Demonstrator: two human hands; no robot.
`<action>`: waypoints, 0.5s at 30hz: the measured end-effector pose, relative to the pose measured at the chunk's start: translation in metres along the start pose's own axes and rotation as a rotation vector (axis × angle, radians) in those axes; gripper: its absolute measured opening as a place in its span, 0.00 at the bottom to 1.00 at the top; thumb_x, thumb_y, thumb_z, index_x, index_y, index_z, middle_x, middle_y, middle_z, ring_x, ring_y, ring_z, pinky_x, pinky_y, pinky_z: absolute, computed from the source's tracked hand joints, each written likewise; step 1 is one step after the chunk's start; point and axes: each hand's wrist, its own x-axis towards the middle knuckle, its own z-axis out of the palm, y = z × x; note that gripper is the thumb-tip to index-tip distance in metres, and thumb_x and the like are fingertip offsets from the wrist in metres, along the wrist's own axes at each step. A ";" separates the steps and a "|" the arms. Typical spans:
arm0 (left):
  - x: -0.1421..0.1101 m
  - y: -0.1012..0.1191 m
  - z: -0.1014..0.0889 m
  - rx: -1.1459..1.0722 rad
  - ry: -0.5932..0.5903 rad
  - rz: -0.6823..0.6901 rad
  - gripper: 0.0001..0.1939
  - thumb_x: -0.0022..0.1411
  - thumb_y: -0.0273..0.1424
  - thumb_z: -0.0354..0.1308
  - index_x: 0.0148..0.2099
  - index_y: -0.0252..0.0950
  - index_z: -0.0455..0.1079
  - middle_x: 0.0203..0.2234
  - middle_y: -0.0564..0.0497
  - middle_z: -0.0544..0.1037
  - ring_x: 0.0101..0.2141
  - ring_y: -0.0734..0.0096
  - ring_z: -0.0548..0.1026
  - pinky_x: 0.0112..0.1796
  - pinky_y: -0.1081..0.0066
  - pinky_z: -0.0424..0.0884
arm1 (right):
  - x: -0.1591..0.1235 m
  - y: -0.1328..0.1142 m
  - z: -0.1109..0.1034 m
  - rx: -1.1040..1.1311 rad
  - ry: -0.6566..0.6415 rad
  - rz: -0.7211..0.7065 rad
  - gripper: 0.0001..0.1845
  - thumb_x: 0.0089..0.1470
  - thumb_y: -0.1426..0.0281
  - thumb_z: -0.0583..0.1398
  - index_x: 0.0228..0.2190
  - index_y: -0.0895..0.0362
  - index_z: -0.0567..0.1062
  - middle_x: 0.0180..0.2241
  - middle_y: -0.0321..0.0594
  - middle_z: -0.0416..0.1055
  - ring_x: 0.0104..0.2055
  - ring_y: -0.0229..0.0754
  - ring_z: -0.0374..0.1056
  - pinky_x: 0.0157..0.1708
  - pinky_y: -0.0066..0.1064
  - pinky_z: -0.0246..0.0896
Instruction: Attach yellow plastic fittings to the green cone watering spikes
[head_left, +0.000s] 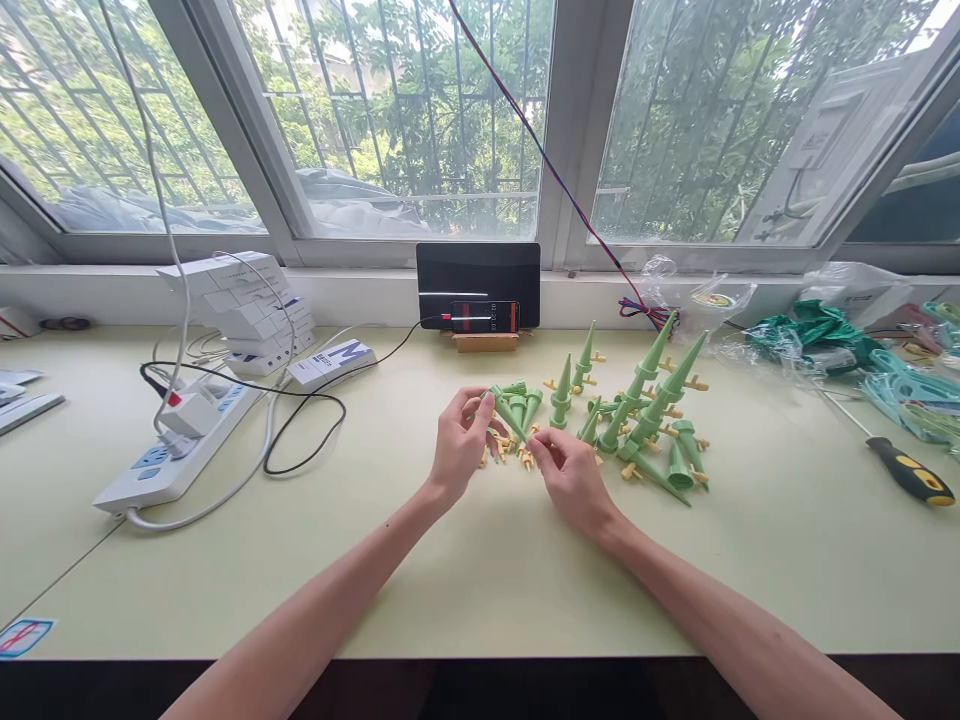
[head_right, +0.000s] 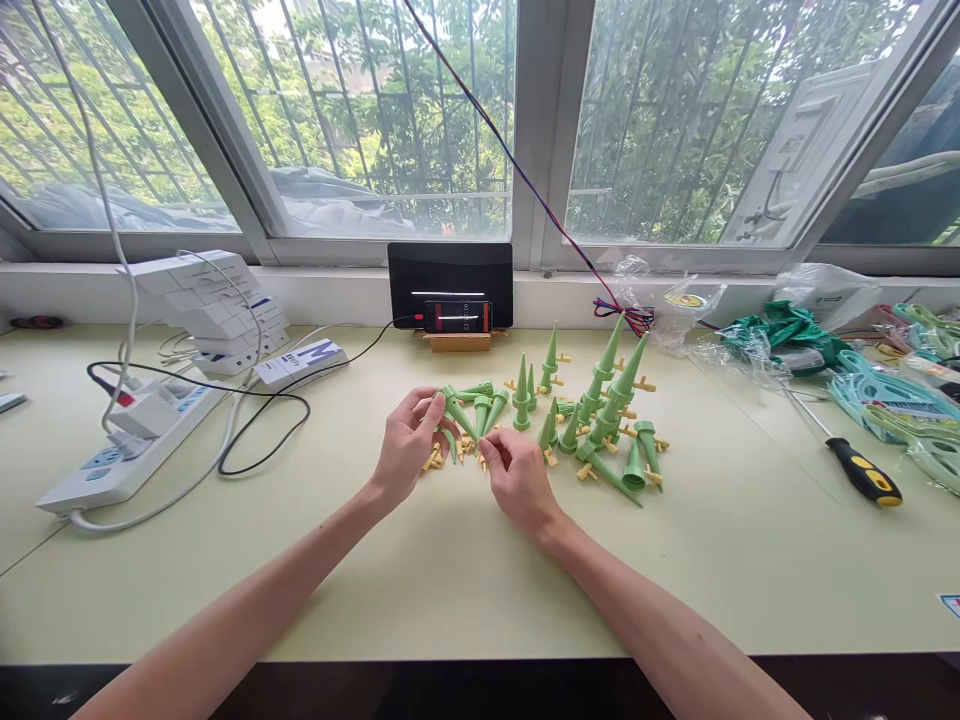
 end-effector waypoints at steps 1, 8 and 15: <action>0.000 0.000 0.000 0.001 0.004 -0.002 0.19 0.61 0.46 0.59 0.42 0.35 0.65 0.35 0.47 0.76 0.22 0.74 0.74 0.15 0.76 0.67 | 0.000 0.000 0.000 -0.011 -0.008 -0.005 0.16 0.62 0.61 0.54 0.28 0.57 0.70 0.21 0.32 0.59 0.22 0.34 0.52 0.22 0.27 0.48; 0.005 -0.003 -0.005 0.032 0.105 0.017 0.16 0.61 0.45 0.60 0.39 0.36 0.65 0.27 0.54 0.72 0.16 0.79 0.69 0.14 0.77 0.63 | 0.001 0.001 0.000 -0.072 -0.032 -0.052 0.14 0.64 0.64 0.54 0.28 0.57 0.70 0.22 0.33 0.62 0.23 0.35 0.54 0.24 0.28 0.50; 0.007 0.001 -0.007 0.000 0.219 0.004 0.16 0.59 0.44 0.62 0.40 0.38 0.65 0.27 0.56 0.70 0.15 0.81 0.67 0.13 0.78 0.60 | 0.000 0.009 0.002 -0.267 -0.054 -0.199 0.09 0.63 0.70 0.53 0.36 0.57 0.73 0.32 0.39 0.69 0.27 0.37 0.61 0.29 0.30 0.58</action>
